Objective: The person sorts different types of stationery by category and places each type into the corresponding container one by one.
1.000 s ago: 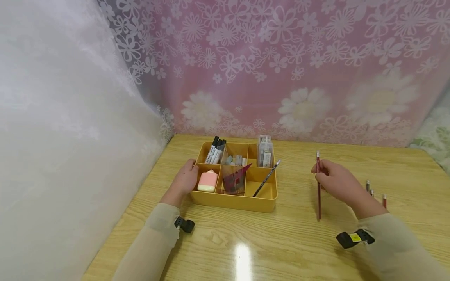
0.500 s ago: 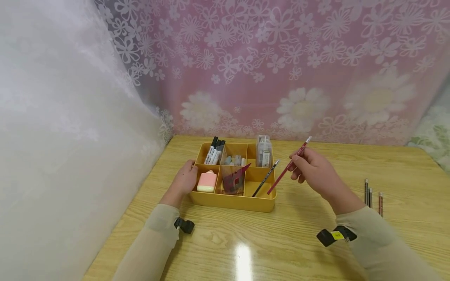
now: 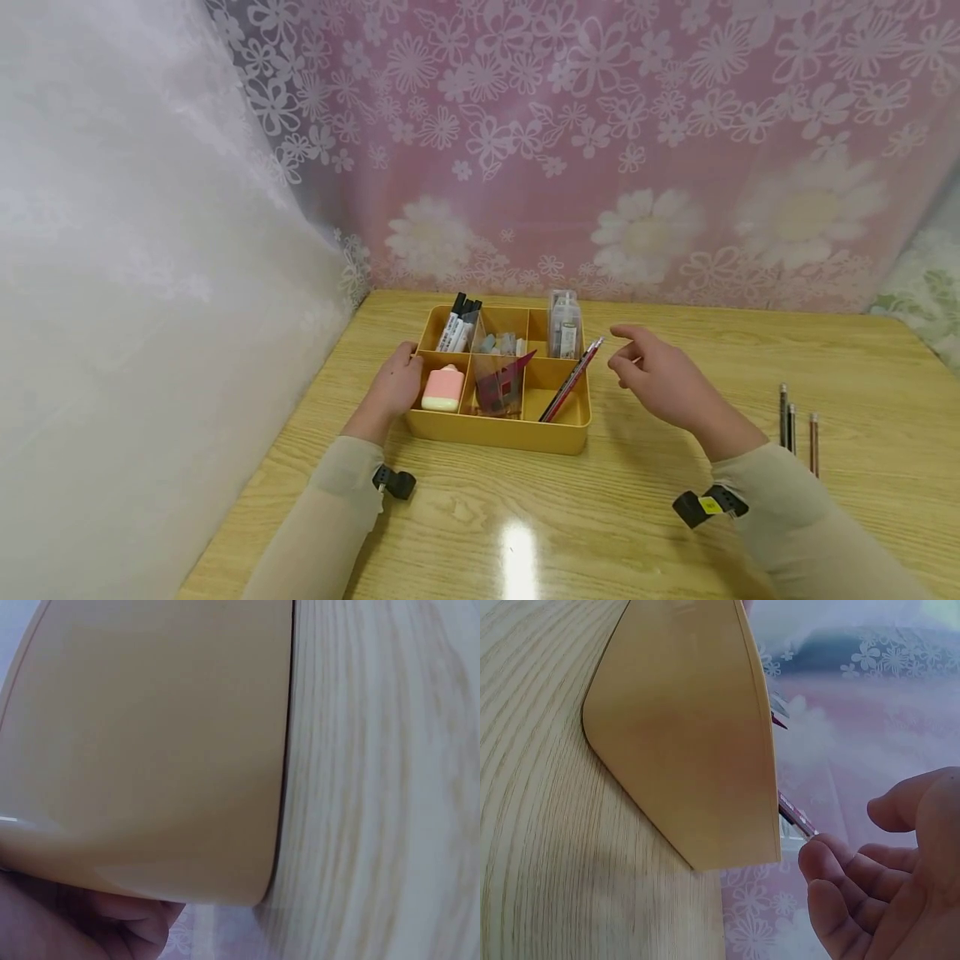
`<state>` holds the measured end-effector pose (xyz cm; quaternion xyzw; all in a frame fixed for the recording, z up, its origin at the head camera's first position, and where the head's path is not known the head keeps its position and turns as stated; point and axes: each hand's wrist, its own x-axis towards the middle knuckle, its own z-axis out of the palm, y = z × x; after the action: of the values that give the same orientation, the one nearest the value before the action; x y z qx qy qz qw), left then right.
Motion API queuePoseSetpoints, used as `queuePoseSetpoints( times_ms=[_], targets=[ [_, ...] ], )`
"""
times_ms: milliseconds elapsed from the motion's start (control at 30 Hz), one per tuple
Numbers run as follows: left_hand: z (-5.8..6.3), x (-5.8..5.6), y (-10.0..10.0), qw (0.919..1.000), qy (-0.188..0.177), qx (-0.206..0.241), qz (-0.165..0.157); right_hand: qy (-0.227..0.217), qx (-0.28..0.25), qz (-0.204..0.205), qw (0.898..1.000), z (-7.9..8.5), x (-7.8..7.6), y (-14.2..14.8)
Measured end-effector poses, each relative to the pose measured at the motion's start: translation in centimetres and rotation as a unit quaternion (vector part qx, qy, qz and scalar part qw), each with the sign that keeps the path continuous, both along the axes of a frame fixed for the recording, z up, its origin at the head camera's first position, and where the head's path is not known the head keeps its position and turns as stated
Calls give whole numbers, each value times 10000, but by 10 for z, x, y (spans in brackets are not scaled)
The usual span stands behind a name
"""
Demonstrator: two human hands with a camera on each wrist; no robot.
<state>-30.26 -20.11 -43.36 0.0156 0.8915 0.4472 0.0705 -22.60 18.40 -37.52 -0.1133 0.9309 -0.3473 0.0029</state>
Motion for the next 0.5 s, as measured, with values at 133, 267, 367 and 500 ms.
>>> queuePoseSetpoints(
  times_ms=[133, 267, 367, 500],
  targets=[
    [2, 1, 0, 10000, 7, 45, 7, 67, 218, -54, 9997, 0, 4, 9],
    [2, 1, -1, 10000, 8, 59, 17, 139, 510, -166, 9985, -3, 6, 22],
    [2, 1, -1, 9999, 12, 94, 37, 124, 644, -227, 9976, -8, 5, 35],
    [0, 1, -1, 9999, 15, 84, 61, -17, 786, -303, 9964, -17, 3, 56]
  ],
)
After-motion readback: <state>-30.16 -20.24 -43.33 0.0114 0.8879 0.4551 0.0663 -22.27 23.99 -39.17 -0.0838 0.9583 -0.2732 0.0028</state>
